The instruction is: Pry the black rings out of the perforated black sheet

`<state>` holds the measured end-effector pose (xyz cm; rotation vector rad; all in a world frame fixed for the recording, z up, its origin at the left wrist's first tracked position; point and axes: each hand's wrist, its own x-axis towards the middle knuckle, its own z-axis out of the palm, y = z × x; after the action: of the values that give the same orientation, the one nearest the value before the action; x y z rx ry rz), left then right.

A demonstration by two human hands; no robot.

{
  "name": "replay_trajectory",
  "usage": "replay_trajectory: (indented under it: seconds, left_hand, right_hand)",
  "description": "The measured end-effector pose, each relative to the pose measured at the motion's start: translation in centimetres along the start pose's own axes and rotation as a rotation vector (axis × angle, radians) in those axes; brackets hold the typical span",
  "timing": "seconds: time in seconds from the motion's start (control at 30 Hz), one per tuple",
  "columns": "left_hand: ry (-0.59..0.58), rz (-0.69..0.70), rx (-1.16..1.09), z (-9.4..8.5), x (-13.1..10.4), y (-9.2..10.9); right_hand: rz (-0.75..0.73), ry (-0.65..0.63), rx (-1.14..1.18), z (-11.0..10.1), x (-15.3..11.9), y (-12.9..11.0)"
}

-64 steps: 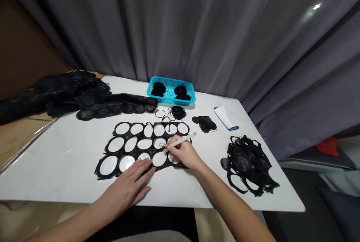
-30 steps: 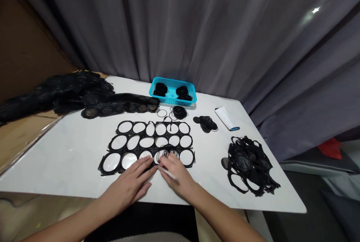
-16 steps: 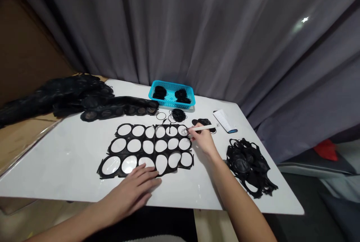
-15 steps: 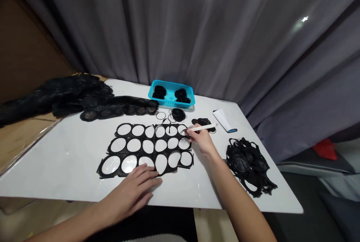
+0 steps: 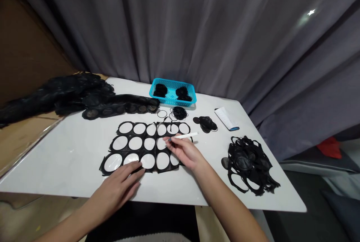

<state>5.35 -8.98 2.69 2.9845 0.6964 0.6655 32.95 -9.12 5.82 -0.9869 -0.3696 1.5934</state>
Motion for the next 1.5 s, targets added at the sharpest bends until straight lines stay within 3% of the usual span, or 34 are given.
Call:
replay_trajectory:
  seconds: [0.17,0.33,0.63,0.97,1.13,1.23,1.3,1.4,1.47,1.5]
  left_hand:
    - [-0.005,0.037,0.128,0.9,-1.4,0.1]
    - [-0.024,0.001,0.119,0.9,-1.6,0.3]
    - [-0.006,-0.008,0.095,0.6,-1.0,0.6]
    - [-0.037,-0.031,0.059,0.9,-1.4,0.6]
    - [-0.051,-0.044,0.052,1.0,-1.4,0.7]
    - [-0.055,-0.047,0.073,1.0,-1.4,0.6]
    - [-0.063,-0.039,0.093,1.0,-1.4,0.4]
    - [-0.068,-0.021,0.100,1.0,-1.4,0.2]
    - [-0.072,-0.022,0.094,1.0,-1.4,0.2]
    - [-0.076,-0.026,0.092,1.0,-1.5,0.2]
  right_hand:
    - [-0.028,-0.165,-0.416,2.9,-1.7,3.9]
    - [-0.170,-0.079,-0.908,3.3,-2.8,6.1]
    - [-0.320,-0.096,-1.146,2.9,-2.8,6.9]
    - [-0.339,-0.083,-1.174,3.0,-2.9,7.1]
    - [-0.379,-0.096,-1.300,2.9,-2.8,7.2]
    - [-0.461,-0.112,-1.435,2.4,-3.0,8.1]
    - [-0.576,-0.188,-1.587,2.1,-3.2,8.7]
    - [-0.749,-0.345,-1.853,2.0,-2.5,7.8]
    - [-0.787,-0.294,-1.862,1.9,-1.0,5.4]
    - [-0.762,-0.181,-1.780,1.8,0.1,3.8]
